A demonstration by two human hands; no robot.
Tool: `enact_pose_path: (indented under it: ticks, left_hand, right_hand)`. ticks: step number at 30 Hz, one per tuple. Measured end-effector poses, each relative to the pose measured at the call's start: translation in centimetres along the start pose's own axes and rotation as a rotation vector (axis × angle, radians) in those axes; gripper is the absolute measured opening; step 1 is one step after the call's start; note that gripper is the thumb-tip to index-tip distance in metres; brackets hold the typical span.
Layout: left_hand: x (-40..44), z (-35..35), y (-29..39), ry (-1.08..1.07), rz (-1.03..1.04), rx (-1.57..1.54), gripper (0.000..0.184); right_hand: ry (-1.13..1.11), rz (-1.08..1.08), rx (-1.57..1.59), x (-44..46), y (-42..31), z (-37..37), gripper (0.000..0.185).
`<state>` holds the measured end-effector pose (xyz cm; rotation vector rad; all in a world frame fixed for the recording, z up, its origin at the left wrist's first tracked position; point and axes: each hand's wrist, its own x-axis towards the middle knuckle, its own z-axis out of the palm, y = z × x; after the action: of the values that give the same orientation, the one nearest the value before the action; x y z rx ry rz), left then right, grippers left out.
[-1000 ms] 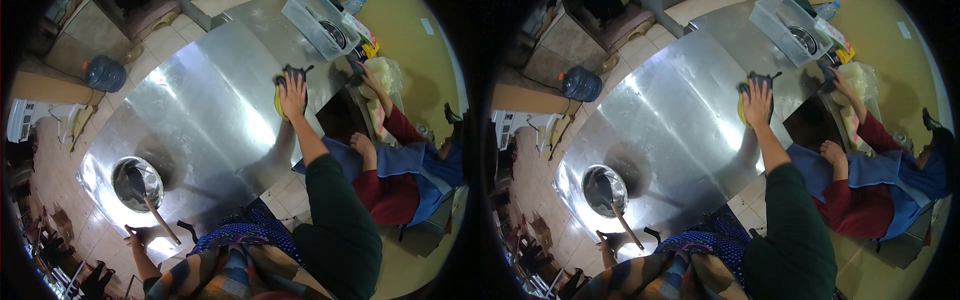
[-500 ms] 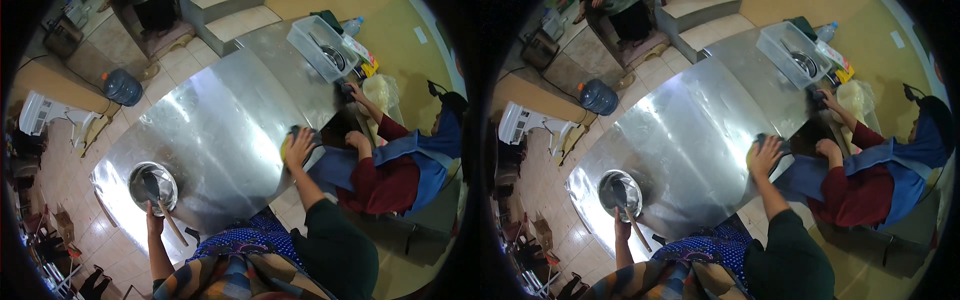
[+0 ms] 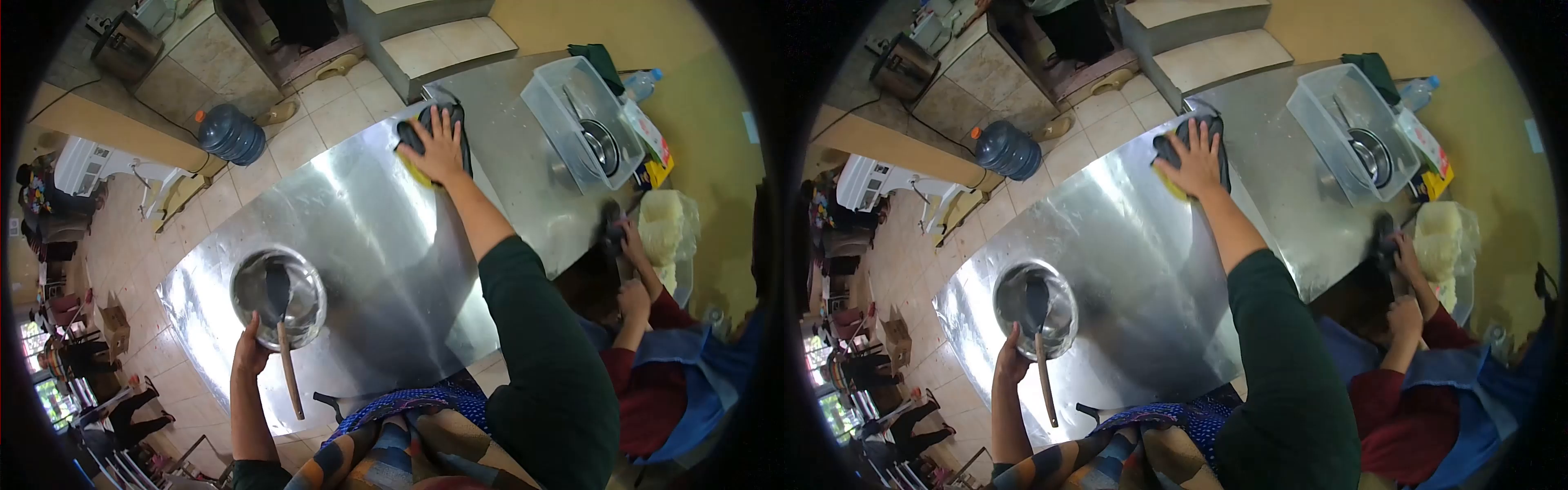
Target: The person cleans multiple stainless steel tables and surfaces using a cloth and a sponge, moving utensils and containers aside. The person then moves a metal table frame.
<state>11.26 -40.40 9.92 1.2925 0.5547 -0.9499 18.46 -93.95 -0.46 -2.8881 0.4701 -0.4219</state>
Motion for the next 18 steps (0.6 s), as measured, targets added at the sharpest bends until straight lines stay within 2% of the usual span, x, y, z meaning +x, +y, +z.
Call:
enact_pose_path:
  ticks: [3, 5, 7, 8, 10, 11, 12, 13, 14, 15, 16, 18]
  left_hand:
    - [3.0, 7.6, 4.0, -0.001, 0.019, 0.027, 0.063]
    - [6.7, 12.8, 6.2, -0.024, 0.031, 0.061, 0.065]
    - [7.8, 21.6, 9.5, -0.201, 0.112, 0.098, 0.070]
    - [9.6, 24.9, 10.0, -0.233, 0.116, 0.144, 0.068]
    - [13.1, 31.2, 10.7, -0.348, 0.119, 0.173, 0.067]
    - [14.4, 34.4, 10.9, -0.428, 0.118, 0.152, 0.067]
    - [14.3, 37.9, 11.7, -0.416, -0.031, 0.143, 0.070]
    - [18.6, 39.8, 9.9, -0.629, 0.036, 0.044, 0.072]
    - [20.0, 42.3, 9.1, -0.624, 0.045, 0.028, 0.069]
    - [21.2, 44.9, 8.1, -0.616, 0.055, 0.009, 0.065]
    - [22.9, 47.0, 7.0, -0.614, 0.004, -0.027, 0.062]
    - [24.8, 50.2, 5.1, -0.593, -0.072, -0.078, 0.059]
  right_hand:
    - [0.003, 0.059, 0.059, 4.3, 1.1, 1.7, 0.065]
    - [0.019, -0.122, -0.060, 4.6, 1.3, 2.8, 0.062]
    - [0.048, -0.351, -0.095, 2.0, 0.4, 2.9, 0.063]
    - [-0.051, -0.464, -0.083, -0.3, -0.4, -0.7, 0.068]
    - [-0.229, -0.237, 0.551, -6.1, -2.0, 1.0, 0.068]
    - [-0.393, -0.305, 0.619, -7.5, -3.7, -2.6, 0.061]
    - [-0.418, -0.387, 0.350, -9.0, -4.9, -3.5, 0.057]
    - [-0.333, -0.526, 0.268, -10.8, -5.6, -4.7, 0.058]
    - [-0.329, -0.558, 0.338, -13.1, -6.2, -4.5, 0.061]
    - [-0.438, -0.576, 0.391, -14.9, -6.6, -5.3, 0.061]
    - [-0.551, -0.599, 0.440, -16.4, -6.7, -6.5, 0.061]
    - [-0.631, -0.584, 0.498, -18.9, -6.6, -8.0, 0.060]
